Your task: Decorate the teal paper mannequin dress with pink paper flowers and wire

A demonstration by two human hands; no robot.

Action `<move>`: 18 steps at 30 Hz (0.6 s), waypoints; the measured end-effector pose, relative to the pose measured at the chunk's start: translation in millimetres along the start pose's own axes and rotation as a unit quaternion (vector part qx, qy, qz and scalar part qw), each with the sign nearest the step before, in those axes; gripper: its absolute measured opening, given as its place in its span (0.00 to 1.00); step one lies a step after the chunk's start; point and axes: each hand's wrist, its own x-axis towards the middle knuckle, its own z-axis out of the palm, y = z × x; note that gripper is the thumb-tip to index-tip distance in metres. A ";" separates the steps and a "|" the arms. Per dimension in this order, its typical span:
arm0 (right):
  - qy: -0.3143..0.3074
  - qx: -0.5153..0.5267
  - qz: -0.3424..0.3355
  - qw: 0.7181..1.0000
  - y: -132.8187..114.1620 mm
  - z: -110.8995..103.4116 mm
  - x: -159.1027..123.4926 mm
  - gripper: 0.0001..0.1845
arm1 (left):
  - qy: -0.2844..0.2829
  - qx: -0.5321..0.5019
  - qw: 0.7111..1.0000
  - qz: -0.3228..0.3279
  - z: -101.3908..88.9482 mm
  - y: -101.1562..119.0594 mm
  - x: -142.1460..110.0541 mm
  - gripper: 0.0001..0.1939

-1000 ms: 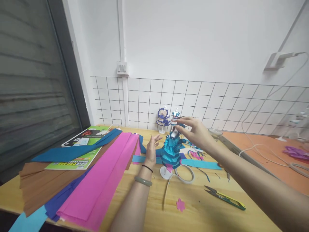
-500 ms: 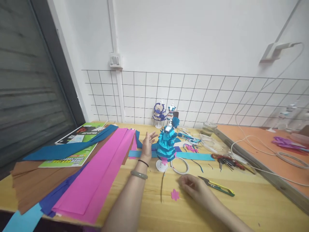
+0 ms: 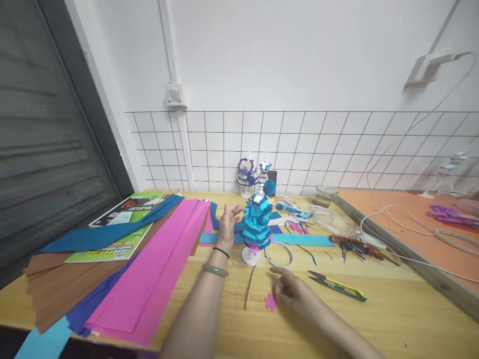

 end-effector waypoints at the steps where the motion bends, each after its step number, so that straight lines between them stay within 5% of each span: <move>1: -0.003 0.021 -0.002 1.000 -0.9 -1.7 -1.3 0.27 | -0.001 -0.002 1.000 0.000 0.3 -0.2 -0.2 0.30; 12: 0.003 -0.148 -0.004 0.989 -5.8 1.5 -5.0 0.26 | 0.000 -0.008 1.000 -0.015 -1.1 -5.1 2.3 0.30; 18: 0.009 -0.145 -0.004 0.989 -5.7 6.2 -3.9 0.26 | -0.003 -0.012 1.000 -0.014 -0.4 -3.6 2.2 0.30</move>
